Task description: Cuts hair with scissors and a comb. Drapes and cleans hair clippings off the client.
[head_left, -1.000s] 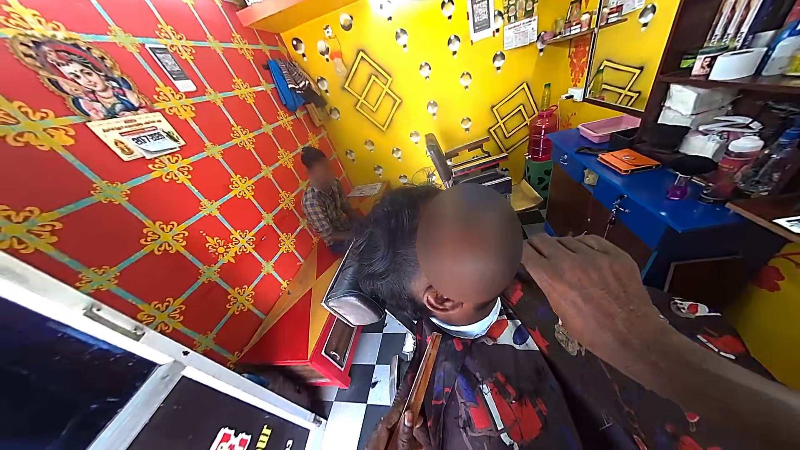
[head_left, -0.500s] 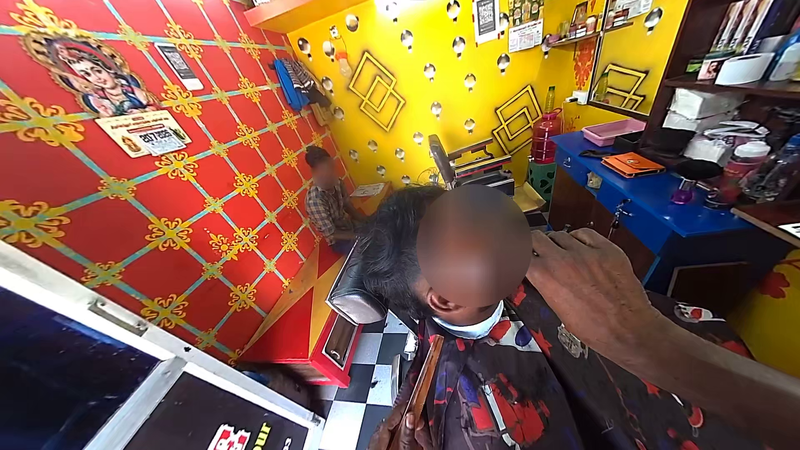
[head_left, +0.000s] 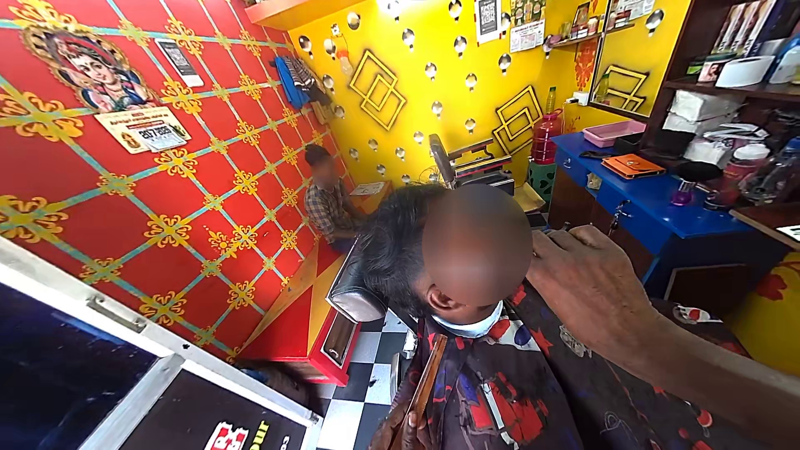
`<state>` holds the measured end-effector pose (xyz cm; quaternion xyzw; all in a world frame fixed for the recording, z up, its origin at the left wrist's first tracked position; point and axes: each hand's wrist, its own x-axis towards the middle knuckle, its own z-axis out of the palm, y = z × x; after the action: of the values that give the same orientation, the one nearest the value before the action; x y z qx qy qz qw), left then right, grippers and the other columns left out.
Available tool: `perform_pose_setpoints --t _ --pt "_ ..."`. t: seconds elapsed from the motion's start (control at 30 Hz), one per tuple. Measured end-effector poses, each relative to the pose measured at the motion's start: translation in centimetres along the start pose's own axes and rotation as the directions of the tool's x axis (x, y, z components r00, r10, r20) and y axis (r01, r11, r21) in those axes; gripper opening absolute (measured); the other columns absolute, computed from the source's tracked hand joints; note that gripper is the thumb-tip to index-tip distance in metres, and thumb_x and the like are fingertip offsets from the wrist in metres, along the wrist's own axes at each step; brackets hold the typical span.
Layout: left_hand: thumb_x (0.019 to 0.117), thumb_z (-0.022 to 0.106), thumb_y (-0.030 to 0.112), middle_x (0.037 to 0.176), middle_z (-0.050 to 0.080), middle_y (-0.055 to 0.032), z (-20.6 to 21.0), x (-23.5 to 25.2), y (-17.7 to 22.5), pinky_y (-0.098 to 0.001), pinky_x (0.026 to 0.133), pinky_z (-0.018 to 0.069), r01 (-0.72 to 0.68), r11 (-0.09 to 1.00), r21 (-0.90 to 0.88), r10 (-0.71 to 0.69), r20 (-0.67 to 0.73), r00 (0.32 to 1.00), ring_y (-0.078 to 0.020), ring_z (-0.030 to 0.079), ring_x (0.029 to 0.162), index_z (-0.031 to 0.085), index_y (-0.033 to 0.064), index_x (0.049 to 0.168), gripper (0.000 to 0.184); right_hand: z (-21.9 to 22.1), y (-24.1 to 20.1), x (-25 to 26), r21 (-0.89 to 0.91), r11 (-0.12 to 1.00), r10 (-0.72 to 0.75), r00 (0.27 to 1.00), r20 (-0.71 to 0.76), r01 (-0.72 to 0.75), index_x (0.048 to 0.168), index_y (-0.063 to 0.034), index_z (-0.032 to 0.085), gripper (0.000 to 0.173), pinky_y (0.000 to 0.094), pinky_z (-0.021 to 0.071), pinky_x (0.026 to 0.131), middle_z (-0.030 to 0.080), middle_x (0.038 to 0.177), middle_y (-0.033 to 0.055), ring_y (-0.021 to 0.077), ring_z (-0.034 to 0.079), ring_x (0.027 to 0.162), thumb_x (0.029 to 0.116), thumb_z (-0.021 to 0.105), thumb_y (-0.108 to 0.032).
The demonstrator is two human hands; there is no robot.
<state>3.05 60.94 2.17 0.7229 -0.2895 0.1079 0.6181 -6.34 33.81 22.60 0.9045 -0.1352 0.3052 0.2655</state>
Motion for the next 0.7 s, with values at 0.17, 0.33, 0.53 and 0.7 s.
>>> perform_pose_setpoints --t 0.17,0.33,0.53,0.7 --pt "0.0950 0.061 0.004 0.079 0.072 -0.0055 0.21 -0.09 0.36 -0.0220 0.059 0.0591 0.010 1.000 -0.006 -0.010 -0.007 1.000 -0.0042 0.065 0.060 0.067 -0.0139 0.104 0.021 -0.27 -0.08 0.03 0.021 1.000 0.002 1.000 -0.006 -0.002 0.101 -0.0062 0.072 0.026 0.0420 0.0502 0.075 0.069 0.087 0.0097 0.0265 0.067 0.076 0.0794 0.077 0.008" --pt "0.0945 0.060 0.002 0.078 0.072 -0.0058 0.01 -0.34 0.38 -0.0224 0.060 0.0597 0.021 1.000 0.002 -0.021 -0.004 1.000 -0.0046 0.066 0.060 0.067 -0.0144 0.102 0.020 -0.27 0.49 -0.14 0.015 1.000 0.017 1.000 0.009 -0.017 0.104 -0.0051 0.071 0.031 0.0451 0.0510 0.078 0.070 0.094 0.0113 0.0286 0.068 0.079 0.0770 0.079 0.007" --pt "0.0943 0.061 0.002 0.078 0.072 -0.0048 0.11 -0.57 -0.17 -0.0221 0.059 0.0592 0.025 0.999 -0.020 -0.025 0.000 1.000 -0.0043 0.066 0.060 0.067 -0.0135 0.103 0.019 0.12 -0.37 -0.10 0.002 1.000 -0.011 1.000 -0.015 0.011 0.102 -0.0047 0.071 0.026 0.0428 0.0498 0.076 0.068 0.088 0.0112 0.0271 0.066 0.074 0.0802 0.076 0.008" --pt "0.0961 0.059 0.004 0.077 0.072 -0.0053 -0.02 -0.65 0.07 -0.0235 0.059 0.0598 0.018 1.000 -0.019 -0.017 0.017 1.000 -0.0056 0.067 0.061 0.068 -0.0123 0.102 0.019 -0.34 -0.13 -0.18 0.028 1.000 0.003 1.000 -0.011 -0.002 0.103 -0.0054 0.070 0.031 0.0433 0.0497 0.075 0.069 0.088 0.0105 0.0271 0.067 0.075 0.0759 0.079 0.008"
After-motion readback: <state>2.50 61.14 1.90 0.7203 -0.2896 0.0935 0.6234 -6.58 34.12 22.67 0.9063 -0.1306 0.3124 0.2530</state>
